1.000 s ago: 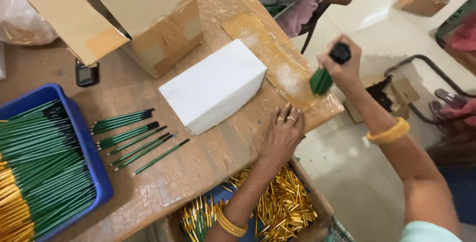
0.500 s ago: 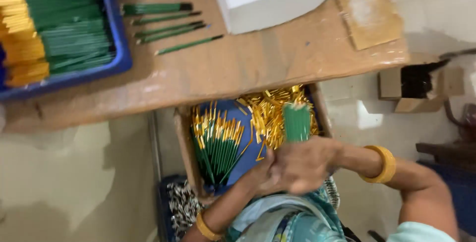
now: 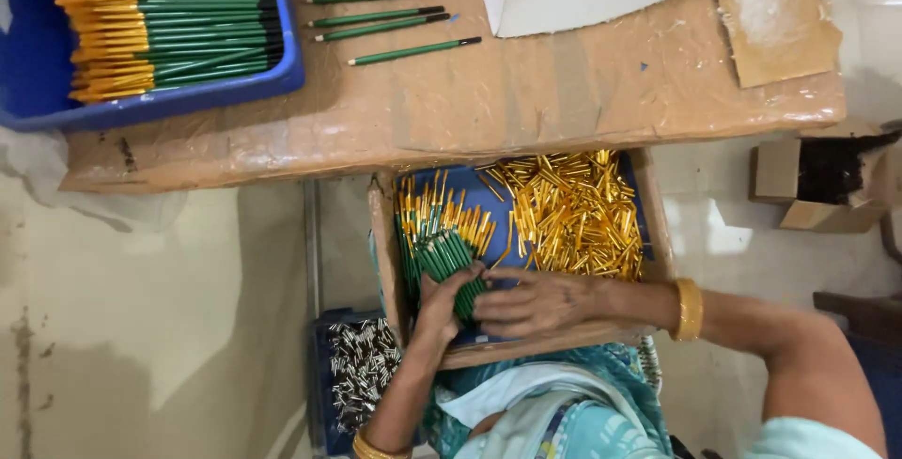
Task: The person assembles pencils by inserting gold ferrules into the ends of green wooden sticks. They pick up sticks from a blue tray, attach the ferrules, and place the finished pencils into a white styrofoam block or a blue tray.
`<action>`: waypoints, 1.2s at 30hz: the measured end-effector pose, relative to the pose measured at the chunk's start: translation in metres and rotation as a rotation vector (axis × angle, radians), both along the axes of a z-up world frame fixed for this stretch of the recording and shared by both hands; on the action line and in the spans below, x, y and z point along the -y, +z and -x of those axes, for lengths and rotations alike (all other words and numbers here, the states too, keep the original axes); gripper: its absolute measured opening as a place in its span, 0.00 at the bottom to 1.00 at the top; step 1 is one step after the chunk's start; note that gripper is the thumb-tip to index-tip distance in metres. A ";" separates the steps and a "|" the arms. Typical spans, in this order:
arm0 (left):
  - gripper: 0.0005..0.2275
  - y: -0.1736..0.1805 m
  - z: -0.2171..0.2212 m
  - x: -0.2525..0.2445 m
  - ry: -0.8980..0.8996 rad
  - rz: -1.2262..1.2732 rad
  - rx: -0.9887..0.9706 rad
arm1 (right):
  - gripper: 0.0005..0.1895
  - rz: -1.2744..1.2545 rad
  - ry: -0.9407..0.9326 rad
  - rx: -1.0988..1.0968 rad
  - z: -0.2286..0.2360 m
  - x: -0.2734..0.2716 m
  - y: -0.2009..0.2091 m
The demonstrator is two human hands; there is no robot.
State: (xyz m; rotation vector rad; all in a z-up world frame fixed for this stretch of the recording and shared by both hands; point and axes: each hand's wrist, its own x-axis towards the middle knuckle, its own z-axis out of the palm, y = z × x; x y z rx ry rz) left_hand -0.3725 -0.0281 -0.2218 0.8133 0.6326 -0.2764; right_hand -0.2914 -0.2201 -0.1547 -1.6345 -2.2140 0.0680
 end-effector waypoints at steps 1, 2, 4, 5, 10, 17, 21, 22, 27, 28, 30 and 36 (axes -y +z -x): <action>0.06 0.001 0.003 -0.001 0.006 -0.002 -0.001 | 0.29 -0.002 0.006 -0.001 -0.001 0.008 -0.003; 0.06 0.003 0.007 -0.002 -0.007 -0.036 0.037 | 0.25 0.012 -0.203 -0.121 0.000 0.016 -0.006; 0.06 0.007 0.018 0.000 -0.017 -0.069 0.075 | 0.20 0.030 -0.409 -0.241 0.000 0.031 -0.022; 0.07 0.008 0.025 0.003 -0.068 -0.038 0.076 | 0.17 0.024 -0.561 -0.301 -0.002 0.038 -0.036; 0.12 0.011 0.032 0.008 -0.217 0.067 0.016 | 0.10 -0.031 -1.008 -0.403 -0.041 0.023 -0.048; 0.18 -0.018 0.044 0.014 -0.237 -0.010 -0.063 | 0.13 0.422 -1.006 0.063 -0.081 -0.022 -0.072; 0.18 -0.002 0.033 0.013 -0.117 -0.062 0.026 | 0.13 0.233 -1.020 -0.104 -0.088 -0.012 -0.057; 0.18 -0.003 0.031 0.013 -0.111 -0.058 0.024 | 0.13 0.237 -1.014 -0.103 -0.086 -0.005 -0.056; 0.15 0.007 0.024 0.012 -0.023 -0.075 0.076 | 0.08 -0.134 -1.112 -1.257 -0.055 0.023 -0.054; 0.15 0.007 0.023 0.012 -0.024 -0.076 0.076 | 0.08 -0.136 -1.112 -1.257 -0.051 0.024 -0.053; 0.15 0.007 0.023 0.014 0.043 -0.038 0.060 | 0.08 -0.200 -1.119 -1.507 -0.042 0.025 -0.050; 0.12 0.006 0.026 0.021 0.099 0.175 0.118 | 0.09 -0.246 -1.119 -1.854 -0.019 0.025 -0.056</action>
